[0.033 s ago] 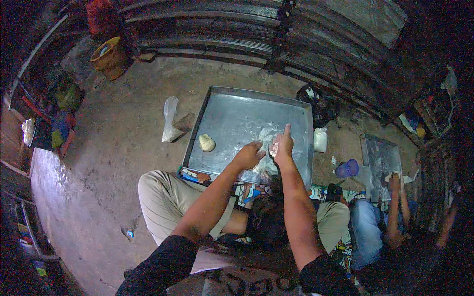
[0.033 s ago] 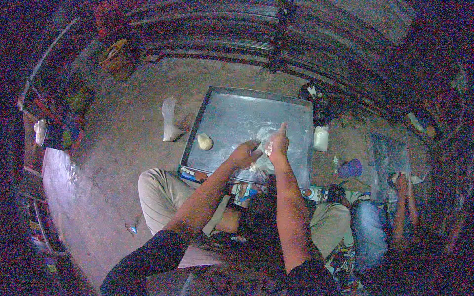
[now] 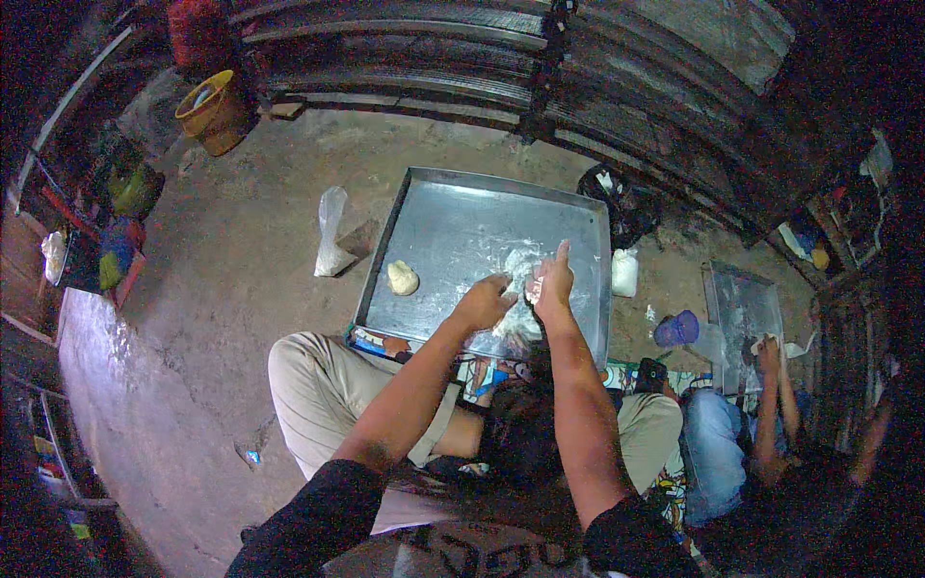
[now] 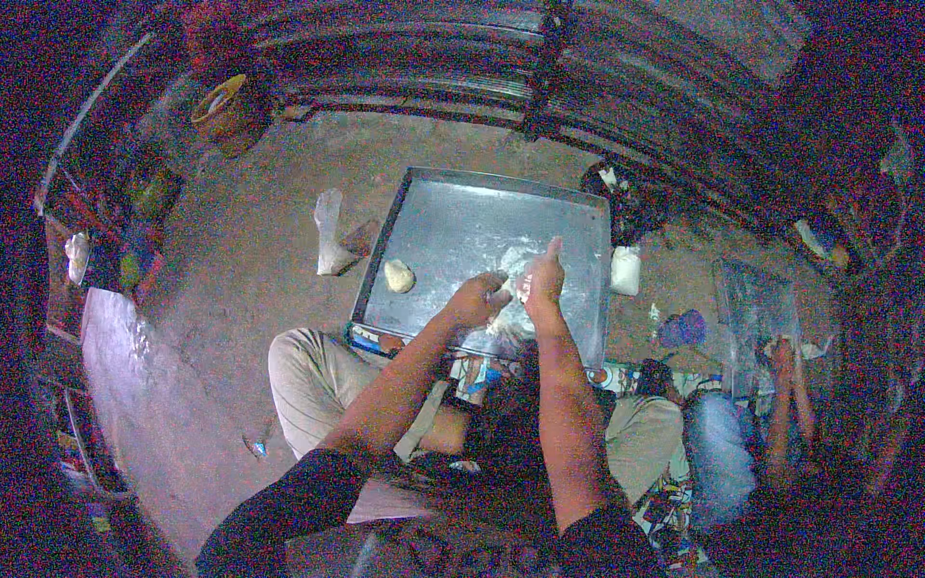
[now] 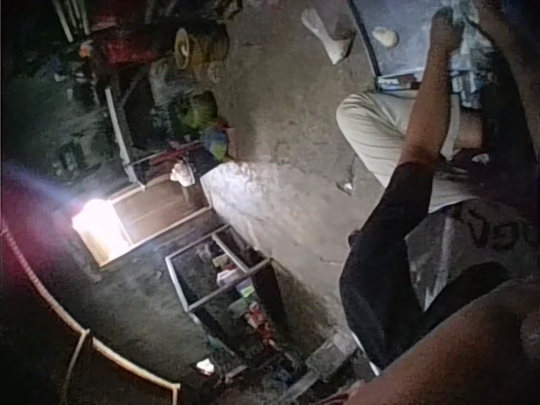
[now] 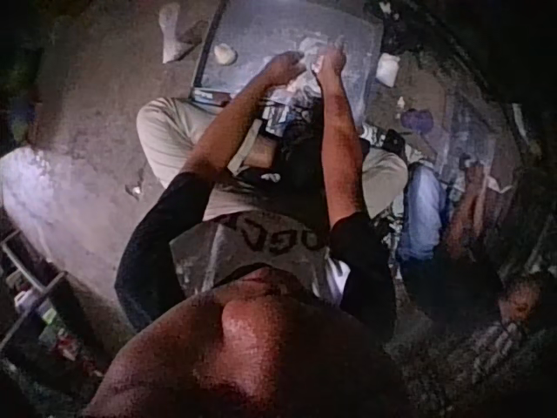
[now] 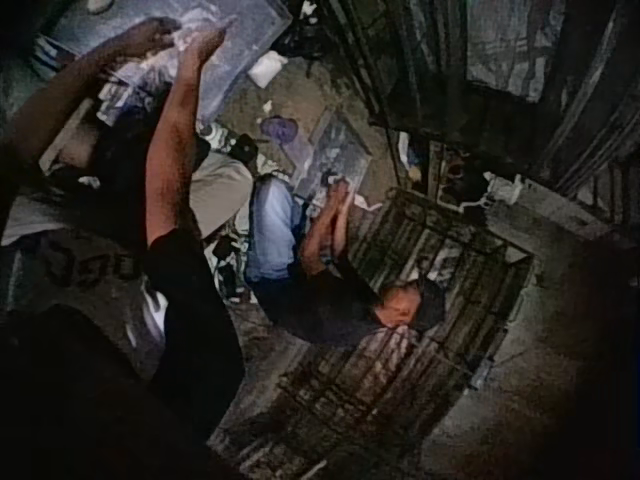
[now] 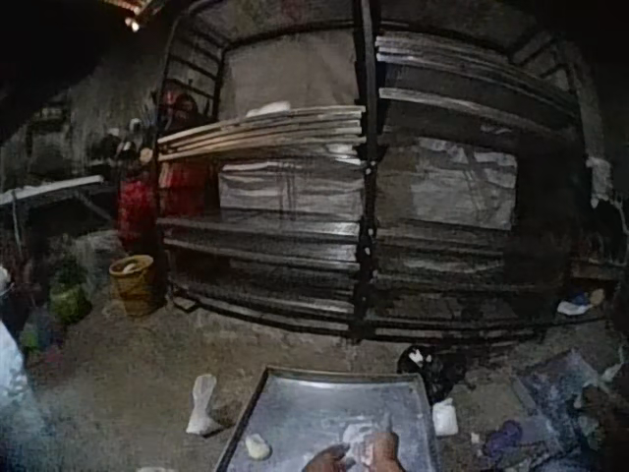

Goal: The person rolls a piece of dough between their palms, adds flour from a container onto a metal tray, and kneads the dough by hand.

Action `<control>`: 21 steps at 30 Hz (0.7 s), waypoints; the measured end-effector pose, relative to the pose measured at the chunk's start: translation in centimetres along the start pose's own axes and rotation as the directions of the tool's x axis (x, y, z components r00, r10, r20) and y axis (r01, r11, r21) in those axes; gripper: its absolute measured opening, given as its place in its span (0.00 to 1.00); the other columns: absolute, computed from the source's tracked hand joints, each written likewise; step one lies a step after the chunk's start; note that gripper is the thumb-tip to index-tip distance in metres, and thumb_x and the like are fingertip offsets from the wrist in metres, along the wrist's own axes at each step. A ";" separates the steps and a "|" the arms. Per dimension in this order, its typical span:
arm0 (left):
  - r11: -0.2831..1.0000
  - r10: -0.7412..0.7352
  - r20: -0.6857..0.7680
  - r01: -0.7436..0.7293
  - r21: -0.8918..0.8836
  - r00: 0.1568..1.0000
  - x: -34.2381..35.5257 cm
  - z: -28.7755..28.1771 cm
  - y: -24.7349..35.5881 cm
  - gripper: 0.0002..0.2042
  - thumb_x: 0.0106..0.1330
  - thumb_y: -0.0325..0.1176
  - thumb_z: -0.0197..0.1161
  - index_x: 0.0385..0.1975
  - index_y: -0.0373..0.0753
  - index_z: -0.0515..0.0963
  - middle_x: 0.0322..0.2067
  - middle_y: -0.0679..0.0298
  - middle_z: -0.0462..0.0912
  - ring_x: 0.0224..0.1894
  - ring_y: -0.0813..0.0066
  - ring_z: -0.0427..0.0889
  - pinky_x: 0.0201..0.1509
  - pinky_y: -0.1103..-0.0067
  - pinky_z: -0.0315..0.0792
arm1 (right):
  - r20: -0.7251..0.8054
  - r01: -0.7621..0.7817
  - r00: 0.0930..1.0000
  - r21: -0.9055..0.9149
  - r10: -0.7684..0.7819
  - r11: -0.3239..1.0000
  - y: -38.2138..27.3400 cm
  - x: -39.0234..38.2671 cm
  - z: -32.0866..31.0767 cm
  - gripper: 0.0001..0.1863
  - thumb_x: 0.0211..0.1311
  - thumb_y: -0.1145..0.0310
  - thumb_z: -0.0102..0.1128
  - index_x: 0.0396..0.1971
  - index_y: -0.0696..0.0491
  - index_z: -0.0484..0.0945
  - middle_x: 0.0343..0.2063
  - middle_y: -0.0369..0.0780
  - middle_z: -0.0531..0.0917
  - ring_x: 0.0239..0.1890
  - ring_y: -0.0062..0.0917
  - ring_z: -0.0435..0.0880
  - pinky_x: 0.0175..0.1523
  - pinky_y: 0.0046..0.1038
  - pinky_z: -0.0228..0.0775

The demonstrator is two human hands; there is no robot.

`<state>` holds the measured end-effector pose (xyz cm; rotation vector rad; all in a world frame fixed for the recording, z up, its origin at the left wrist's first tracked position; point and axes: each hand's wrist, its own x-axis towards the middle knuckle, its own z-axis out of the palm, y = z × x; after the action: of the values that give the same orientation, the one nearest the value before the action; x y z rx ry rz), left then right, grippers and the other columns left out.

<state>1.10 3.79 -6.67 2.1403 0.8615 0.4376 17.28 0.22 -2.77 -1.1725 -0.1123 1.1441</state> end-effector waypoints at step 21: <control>0.822 -0.468 -0.290 0.291 -0.490 0.835 0.3 -3.4 2.9 0.22 0.66 0.49 0.60 0.25 0.33 0.80 0.17 0.65 0.77 0.21 0.80 0.74 0.26 0.75 0.69 | 0.444 0.488 0.856 -0.863 -0.264 0.132 0.0 -0.8 -0.9 0.22 0.59 0.51 0.61 0.33 0.58 0.81 0.27 0.49 0.84 0.26 0.39 0.83 0.35 0.35 0.74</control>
<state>0.72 4.50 -2.22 1.4353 1.2696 0.7853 17.42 -0.94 -2.81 -1.9648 -1.4280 0.5976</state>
